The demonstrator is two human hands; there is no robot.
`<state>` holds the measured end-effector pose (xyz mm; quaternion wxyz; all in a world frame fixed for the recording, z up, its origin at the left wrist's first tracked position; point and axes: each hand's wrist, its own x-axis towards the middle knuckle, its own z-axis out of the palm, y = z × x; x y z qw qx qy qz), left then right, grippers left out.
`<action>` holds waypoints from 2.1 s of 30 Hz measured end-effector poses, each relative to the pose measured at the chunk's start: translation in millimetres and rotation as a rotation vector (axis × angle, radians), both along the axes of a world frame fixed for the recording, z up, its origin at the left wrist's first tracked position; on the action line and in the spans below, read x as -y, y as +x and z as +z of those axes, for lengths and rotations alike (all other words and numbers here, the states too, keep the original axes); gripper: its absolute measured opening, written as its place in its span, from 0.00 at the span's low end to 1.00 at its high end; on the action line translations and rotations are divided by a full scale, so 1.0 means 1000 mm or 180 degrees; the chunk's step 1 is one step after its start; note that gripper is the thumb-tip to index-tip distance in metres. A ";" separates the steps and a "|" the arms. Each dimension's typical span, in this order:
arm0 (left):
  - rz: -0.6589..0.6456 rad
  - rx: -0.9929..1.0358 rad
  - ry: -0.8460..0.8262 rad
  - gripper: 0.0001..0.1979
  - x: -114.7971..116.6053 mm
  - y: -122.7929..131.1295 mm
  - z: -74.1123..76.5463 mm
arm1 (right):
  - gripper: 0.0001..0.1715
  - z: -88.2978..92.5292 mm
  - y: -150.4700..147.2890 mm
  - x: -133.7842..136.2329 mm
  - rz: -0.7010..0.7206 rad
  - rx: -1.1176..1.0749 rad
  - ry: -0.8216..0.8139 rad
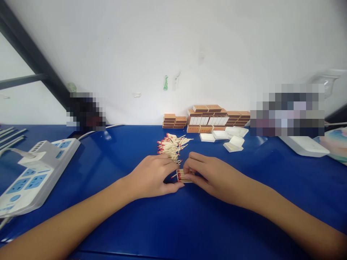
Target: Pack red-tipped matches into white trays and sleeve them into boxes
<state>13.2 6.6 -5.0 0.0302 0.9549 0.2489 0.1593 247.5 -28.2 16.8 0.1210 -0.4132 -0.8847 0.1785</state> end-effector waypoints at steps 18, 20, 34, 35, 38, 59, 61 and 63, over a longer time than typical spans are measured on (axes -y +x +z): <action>-0.0024 0.0026 -0.0014 0.16 0.000 0.001 -0.001 | 0.10 -0.002 -0.002 0.001 0.0030 -0.0122 -0.0578; -0.0014 0.0035 0.0004 0.16 0.000 0.000 -0.001 | 0.11 -0.002 -0.002 0.001 0.0032 -0.0118 -0.0548; -0.0045 -0.0006 0.0059 0.17 0.000 0.000 0.000 | 0.08 -0.005 0.001 -0.001 -0.0176 0.0104 0.0054; -0.0053 0.0019 0.0062 0.16 0.000 0.000 0.001 | 0.08 -0.007 0.002 -0.002 -0.0197 0.0043 0.0130; -0.0015 0.0179 0.0044 0.16 0.002 0.000 0.003 | 0.07 -0.008 0.006 -0.009 -0.0392 -0.0316 0.0489; 0.0083 0.0261 -0.0407 0.15 0.008 0.001 0.007 | 0.12 -0.037 0.029 -0.094 -0.0686 0.0002 0.1294; 0.0063 0.0132 -0.0356 0.15 0.007 0.000 0.004 | 0.10 -0.038 0.029 -0.104 -0.0815 0.0094 0.1220; 0.0041 0.0088 -0.0311 0.15 0.007 0.000 0.001 | 0.09 -0.039 0.029 -0.110 -0.0824 0.0114 0.1176</action>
